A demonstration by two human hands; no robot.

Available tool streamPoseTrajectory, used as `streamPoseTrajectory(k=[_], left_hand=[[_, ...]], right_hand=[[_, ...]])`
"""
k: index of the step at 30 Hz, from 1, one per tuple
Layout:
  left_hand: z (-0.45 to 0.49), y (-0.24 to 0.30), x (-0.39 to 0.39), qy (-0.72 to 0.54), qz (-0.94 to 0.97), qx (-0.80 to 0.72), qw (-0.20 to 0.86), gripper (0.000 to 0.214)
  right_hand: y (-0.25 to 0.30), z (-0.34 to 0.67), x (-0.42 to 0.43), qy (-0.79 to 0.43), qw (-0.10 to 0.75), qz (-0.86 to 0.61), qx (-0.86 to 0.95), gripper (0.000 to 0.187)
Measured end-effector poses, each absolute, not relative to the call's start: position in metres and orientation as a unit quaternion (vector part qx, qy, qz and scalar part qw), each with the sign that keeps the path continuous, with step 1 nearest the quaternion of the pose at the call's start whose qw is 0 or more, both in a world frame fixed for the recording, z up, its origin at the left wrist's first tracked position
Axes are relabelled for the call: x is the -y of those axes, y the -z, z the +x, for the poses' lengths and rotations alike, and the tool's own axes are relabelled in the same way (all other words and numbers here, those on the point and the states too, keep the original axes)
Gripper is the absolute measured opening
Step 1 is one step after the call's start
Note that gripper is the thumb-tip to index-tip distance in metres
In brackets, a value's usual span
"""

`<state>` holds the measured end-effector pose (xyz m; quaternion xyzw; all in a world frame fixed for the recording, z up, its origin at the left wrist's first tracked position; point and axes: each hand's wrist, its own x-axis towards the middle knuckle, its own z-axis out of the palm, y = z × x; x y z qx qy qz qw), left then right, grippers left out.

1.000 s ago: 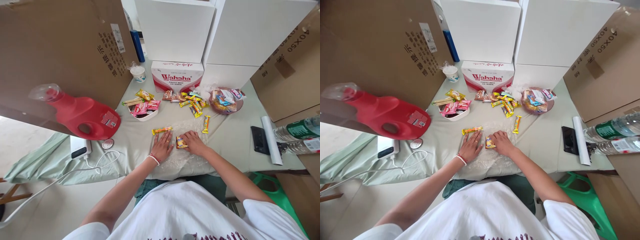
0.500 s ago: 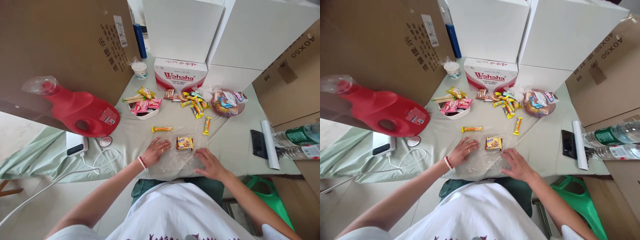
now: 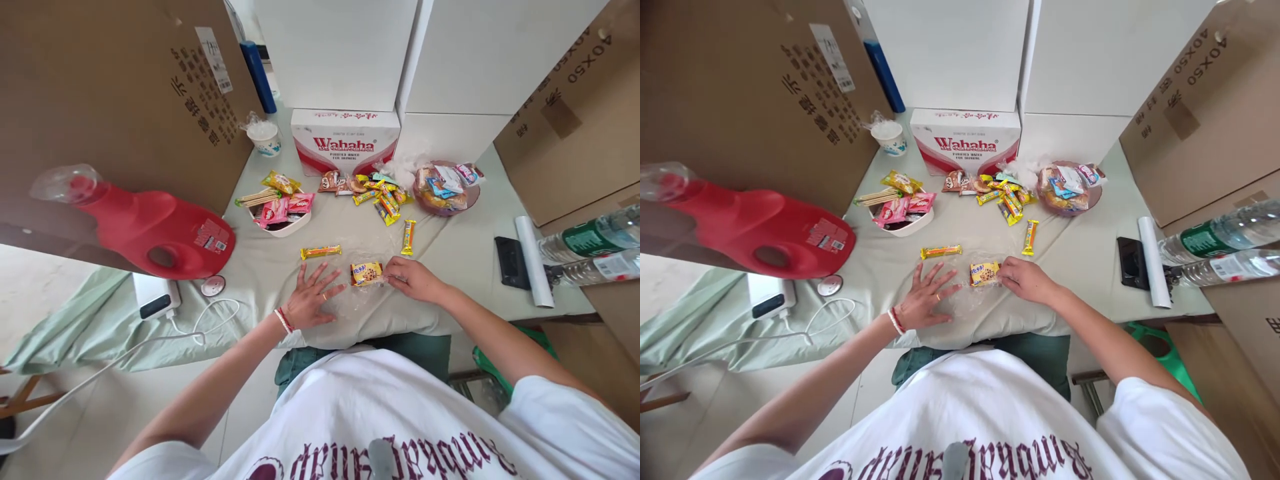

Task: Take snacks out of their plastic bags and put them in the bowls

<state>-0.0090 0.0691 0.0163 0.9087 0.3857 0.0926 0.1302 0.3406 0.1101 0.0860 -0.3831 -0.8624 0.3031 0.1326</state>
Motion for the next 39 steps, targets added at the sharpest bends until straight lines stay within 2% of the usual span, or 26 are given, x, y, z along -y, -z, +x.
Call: streamPoseTrajectory(k=[3, 9, 12, 14, 17, 18, 20, 21, 24, 26, 28, 30, 34, 35, 39], left_hand=[[0.0, -0.01, -0.068, -0.133, 0.886, -0.408, 0.174, 0.032], [0.008, 0.005, -0.098, -0.198, 0.774, -0.561, 0.215, 0.039], [0.005, 0.002, -0.102, -0.197, 0.794, -0.527, 0.23, 0.036], [0.002, -0.003, -0.096, -0.189, 0.826, -0.475, 0.237, 0.048], [0.003, -0.008, -0.085, -0.173, 0.863, -0.425, 0.214, 0.062], [0.005, -0.008, -0.084, -0.172, 0.864, -0.428, 0.204, 0.056], [0.012, -0.005, -0.086, -0.182, 0.843, -0.466, 0.196, 0.029], [0.015, -0.002, -0.089, -0.194, 0.82, -0.502, 0.197, 0.023], [0.026, 0.007, -0.1, -0.229, 0.728, -0.618, 0.188, 0.028], [0.033, 0.012, -0.105, -0.233, 0.675, -0.682, 0.157, 0.022], [0.039, 0.015, -0.105, -0.23, 0.639, -0.724, 0.122, 0.027], [0.046, 0.016, -0.102, -0.231, 0.614, -0.749, 0.097, 0.04], [0.052, 0.018, -0.097, -0.236, 0.598, -0.761, 0.087, 0.053], [0.052, 0.018, -0.097, -0.231, 0.597, -0.764, 0.086, 0.053], [0.047, 0.017, -0.099, -0.196, 0.605, -0.765, 0.103, 0.039]], right_hand=[[-0.08, 0.338, -0.124, -0.342, 0.136, -0.424, 0.828, 0.029], [-0.053, 0.35, -0.13, -0.488, 0.157, -0.549, 0.661, 0.038], [-0.047, 0.351, -0.132, -0.522, 0.154, -0.575, 0.61, 0.036], [-0.048, 0.35, -0.135, -0.525, 0.153, -0.57, 0.613, 0.036], [-0.049, 0.347, -0.141, -0.514, 0.151, -0.552, 0.639, 0.039], [-0.049, 0.347, -0.142, -0.511, 0.15, -0.546, 0.646, 0.04], [-0.048, 0.348, -0.145, -0.504, 0.144, -0.544, 0.656, 0.041], [-0.047, 0.348, -0.146, -0.496, 0.137, -0.547, 0.66, 0.041], [-0.053, 0.35, -0.151, -0.422, 0.073, -0.574, 0.698, 0.035], [-0.062, 0.346, -0.157, -0.308, 0.011, -0.595, 0.742, 0.03], [-0.072, 0.334, -0.169, -0.185, -0.013, -0.599, 0.779, 0.031], [-0.078, 0.316, -0.185, -0.125, -0.008, -0.569, 0.813, 0.034], [-0.069, 0.273, -0.219, -0.163, -0.045, -0.501, 0.849, 0.063], [-0.065, 0.266, -0.226, -0.175, -0.062, -0.502, 0.845, 0.064], [-0.067, 0.256, -0.237, -0.22, -0.106, -0.49, 0.837, 0.031]])
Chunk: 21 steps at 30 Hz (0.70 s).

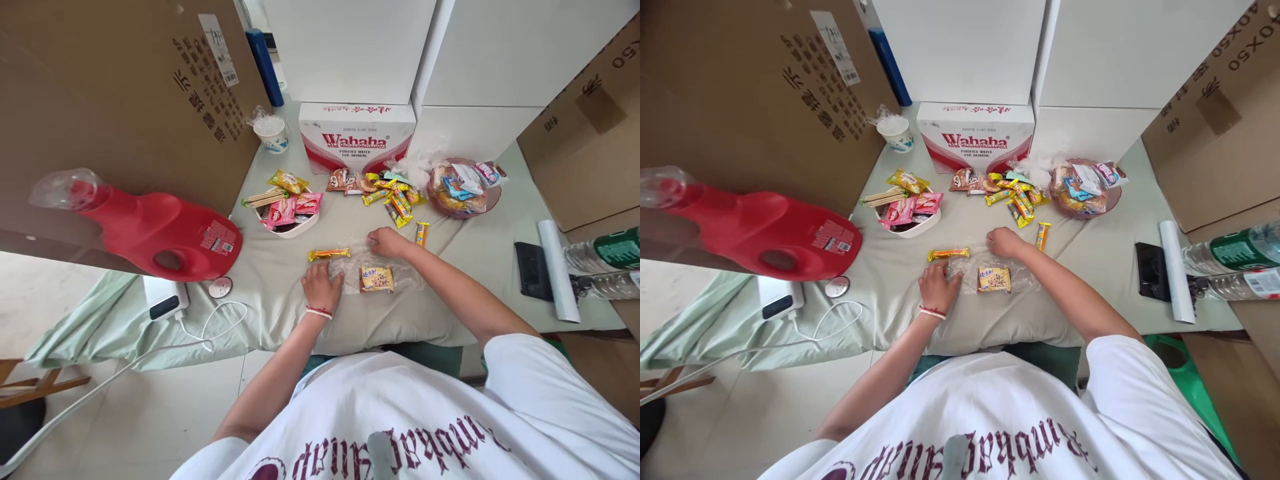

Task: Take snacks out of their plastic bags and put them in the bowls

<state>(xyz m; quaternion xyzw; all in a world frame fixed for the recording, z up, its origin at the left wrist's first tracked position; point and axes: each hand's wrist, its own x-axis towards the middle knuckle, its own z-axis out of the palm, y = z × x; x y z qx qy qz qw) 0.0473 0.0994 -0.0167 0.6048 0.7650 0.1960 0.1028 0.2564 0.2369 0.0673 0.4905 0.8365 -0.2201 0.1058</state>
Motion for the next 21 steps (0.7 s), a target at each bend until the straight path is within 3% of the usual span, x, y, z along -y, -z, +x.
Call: streamPoseTrajectory(k=[4, 7, 11, 18, 21], left_hand=[[0.046, 0.011, -0.103, -0.167, 0.609, -0.762, 0.141, 0.021], [0.048, 0.009, -0.104, -0.154, 0.609, -0.764, 0.15, 0.02], [0.04, 0.008, -0.103, -0.25, 0.582, -0.752, 0.181, 0.009], [0.047, -0.02, -0.105, -0.339, 0.586, -0.655, 0.335, 0.01], [0.083, -0.034, -0.108, -0.343, 0.622, -0.586, 0.39, 0.011]], right_hand=[[-0.09, 0.267, -0.205, 0.202, 0.073, 0.431, -0.876, 0.03], [-0.098, 0.275, -0.162, 0.167, 0.09, 0.385, -0.903, 0.034], [-0.085, 0.284, -0.119, 0.167, 0.106, 0.369, -0.908, 0.041], [-0.063, 0.281, -0.109, 0.217, 0.034, 0.385, -0.896, 0.036], [-0.056, 0.281, -0.104, 0.237, -0.035, 0.377, -0.895, 0.033]])
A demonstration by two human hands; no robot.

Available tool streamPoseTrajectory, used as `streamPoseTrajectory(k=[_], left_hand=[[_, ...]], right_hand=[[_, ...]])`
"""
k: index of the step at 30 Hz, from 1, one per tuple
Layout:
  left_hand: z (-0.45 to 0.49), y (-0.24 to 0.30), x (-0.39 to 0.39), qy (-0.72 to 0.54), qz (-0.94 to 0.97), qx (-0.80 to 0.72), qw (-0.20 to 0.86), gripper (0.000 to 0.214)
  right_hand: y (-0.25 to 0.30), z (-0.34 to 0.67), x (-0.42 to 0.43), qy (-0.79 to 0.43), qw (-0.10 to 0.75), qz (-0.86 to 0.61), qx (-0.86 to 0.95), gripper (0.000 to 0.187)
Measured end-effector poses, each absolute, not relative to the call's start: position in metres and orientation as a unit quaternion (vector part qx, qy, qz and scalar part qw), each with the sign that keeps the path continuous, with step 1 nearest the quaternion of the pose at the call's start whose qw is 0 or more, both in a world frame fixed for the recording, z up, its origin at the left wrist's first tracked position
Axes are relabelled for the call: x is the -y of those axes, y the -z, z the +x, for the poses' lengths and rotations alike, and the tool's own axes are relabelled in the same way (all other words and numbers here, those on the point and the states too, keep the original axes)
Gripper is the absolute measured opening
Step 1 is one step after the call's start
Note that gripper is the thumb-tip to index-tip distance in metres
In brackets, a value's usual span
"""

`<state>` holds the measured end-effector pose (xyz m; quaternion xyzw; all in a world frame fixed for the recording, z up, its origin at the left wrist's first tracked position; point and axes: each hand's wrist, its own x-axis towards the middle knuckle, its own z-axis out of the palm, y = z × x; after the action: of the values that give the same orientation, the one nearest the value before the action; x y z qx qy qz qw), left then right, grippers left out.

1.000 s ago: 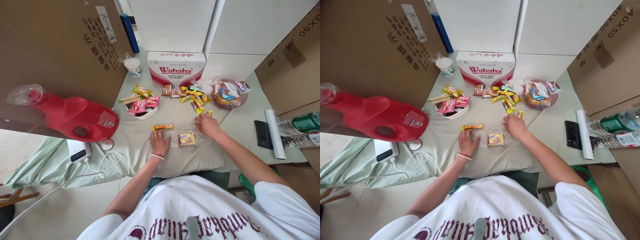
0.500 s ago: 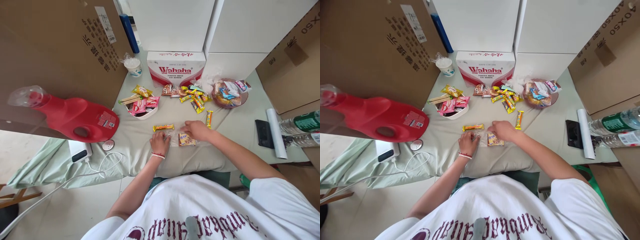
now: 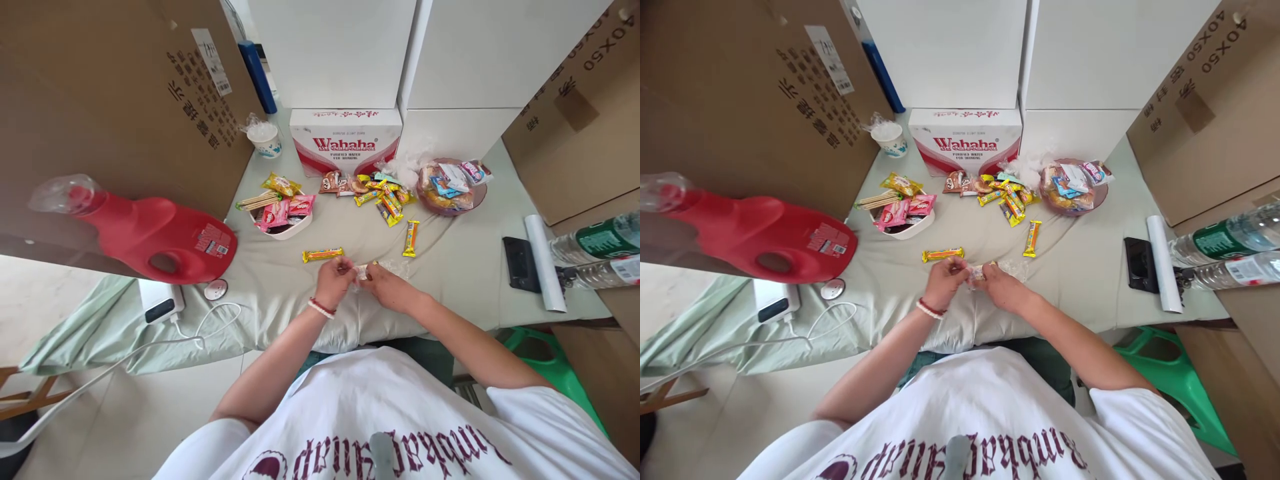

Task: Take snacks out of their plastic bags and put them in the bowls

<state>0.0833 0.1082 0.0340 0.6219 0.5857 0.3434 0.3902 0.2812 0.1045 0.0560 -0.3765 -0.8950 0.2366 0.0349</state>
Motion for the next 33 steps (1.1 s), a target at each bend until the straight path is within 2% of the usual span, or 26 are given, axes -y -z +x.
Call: streamPoseTrajectory(k=[4, 7, 10, 12, 14, 17, 22, 24, 28, 33], left_hand=[[0.121, -0.043, -0.102, -0.32, 0.673, -0.563, 0.358, 0.021], [0.129, -0.044, -0.09, -0.236, 0.761, -0.55, 0.251, 0.03], [0.13, -0.041, -0.081, -0.149, 0.817, -0.541, 0.134, 0.036], [0.129, -0.037, -0.077, -0.135, 0.828, -0.536, 0.088, 0.036], [0.127, -0.031, -0.075, -0.142, 0.834, -0.531, 0.055, 0.038], [0.122, -0.019, -0.072, -0.151, 0.844, -0.514, 0.032, 0.042], [0.119, -0.005, -0.068, -0.136, 0.864, -0.484, 0.023, 0.047], [0.12, -0.005, -0.069, -0.131, 0.87, -0.476, 0.014, 0.044], [0.111, -0.019, -0.07, -0.159, 0.865, -0.476, -0.015, 0.042], [0.062, -0.034, -0.046, -0.283, 0.827, -0.486, -0.027, 0.035]], right_hand=[[-0.048, 0.302, -0.096, -0.299, 0.156, -0.351, 0.873, 0.035], [-0.043, 0.322, -0.095, -0.269, 0.219, -0.483, 0.804, 0.036], [-0.037, 0.331, -0.096, -0.161, 0.177, -0.649, 0.722, 0.029], [-0.034, 0.333, -0.096, -0.148, 0.11, -0.662, 0.726, 0.026], [-0.035, 0.335, -0.096, -0.168, 0.08, -0.647, 0.739, 0.016], [-0.045, 0.336, -0.103, -0.229, 0.094, -0.658, 0.711, 0.009], [-0.062, 0.299, -0.131, -0.314, 0.184, -0.66, 0.657, 0.008], [-0.063, 0.273, -0.14, -0.304, 0.172, -0.641, 0.683, 0.009], [-0.057, 0.236, -0.14, -0.241, 0.12, -0.608, 0.747, 0.021], [-0.048, 0.227, -0.116, -0.158, 0.158, -0.553, 0.803, 0.024]])
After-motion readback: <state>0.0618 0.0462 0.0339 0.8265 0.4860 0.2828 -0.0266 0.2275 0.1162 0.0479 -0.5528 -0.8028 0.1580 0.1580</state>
